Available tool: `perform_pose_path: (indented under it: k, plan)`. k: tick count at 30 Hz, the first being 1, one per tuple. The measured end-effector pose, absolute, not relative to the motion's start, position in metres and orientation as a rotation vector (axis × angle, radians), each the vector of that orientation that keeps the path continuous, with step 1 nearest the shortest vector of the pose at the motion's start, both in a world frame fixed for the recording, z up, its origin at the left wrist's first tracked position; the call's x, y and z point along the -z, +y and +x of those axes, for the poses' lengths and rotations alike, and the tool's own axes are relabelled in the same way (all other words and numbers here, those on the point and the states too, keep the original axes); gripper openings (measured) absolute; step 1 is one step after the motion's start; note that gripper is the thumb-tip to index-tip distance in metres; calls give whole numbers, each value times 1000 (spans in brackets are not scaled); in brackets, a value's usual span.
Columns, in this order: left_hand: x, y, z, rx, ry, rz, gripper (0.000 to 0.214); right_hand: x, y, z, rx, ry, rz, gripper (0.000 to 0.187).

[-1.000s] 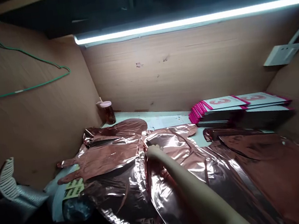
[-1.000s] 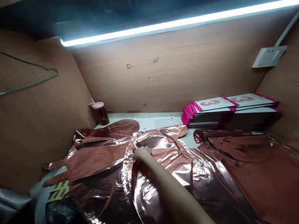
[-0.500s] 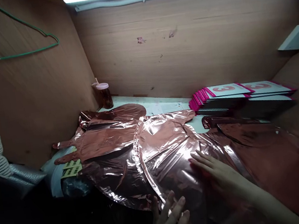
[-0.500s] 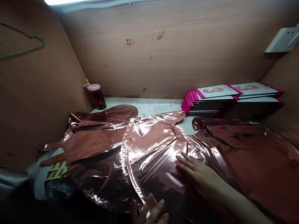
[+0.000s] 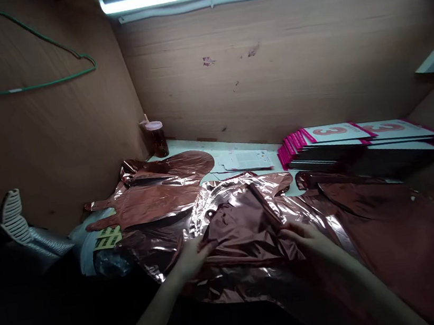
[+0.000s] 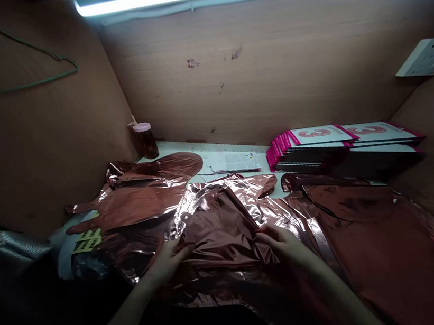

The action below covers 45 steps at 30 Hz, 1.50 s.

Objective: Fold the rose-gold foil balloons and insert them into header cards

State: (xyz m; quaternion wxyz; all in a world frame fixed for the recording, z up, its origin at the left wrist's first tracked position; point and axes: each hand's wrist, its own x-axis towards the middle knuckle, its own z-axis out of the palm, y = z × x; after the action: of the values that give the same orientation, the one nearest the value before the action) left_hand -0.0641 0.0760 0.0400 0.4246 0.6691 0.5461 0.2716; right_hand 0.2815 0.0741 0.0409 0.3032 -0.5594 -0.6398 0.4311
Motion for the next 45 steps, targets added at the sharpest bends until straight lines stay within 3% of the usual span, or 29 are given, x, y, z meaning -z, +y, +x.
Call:
perform_pose_path:
  k: [6,13,17,20,22,25,27,30,33,39,42,45]
  plan:
    - [-28,95,-53,-625,1676,1583,30,-23,96,289,-941,-1595,-1678,51]
    - [-25,84,-52,-634,1610,1618,33,-19,51,283,-1110,-1555,-1610,47]
    - [-28,64,-46,-660,1687,1658,27,-18,37,275,-704,-1671,-1768,46]
    - [-29,49,-16,-829,1953,1962,45,-15,42,267,-464,-1787,-1869,41]
    - [-27,45,13,-852,1847,2356,52,-13,48,263,-428,-1817,-1900,37]
    - [-17,47,50,-577,1434,2605,48,-14,51,264,-311,-1843,-1983,31]
    - [-9,49,60,-437,1421,2560,54,-15,45,266,-194,-1811,-2065,27]
    - [-3,48,61,-375,1458,2513,58,-12,29,263,163,-1887,-1987,32]
    - [-12,51,63,-307,1483,2475,56,1,13,250,405,-2256,-1581,42]
    - [-39,137,62,-8,1292,2443,68,17,-2,236,319,-2390,-1577,69]
    - [-45,189,43,-4,1443,2425,73,14,-4,238,305,-2401,-1561,71]
    - [-53,195,22,-77,1580,2430,66,12,0,243,395,-2382,-1497,62]
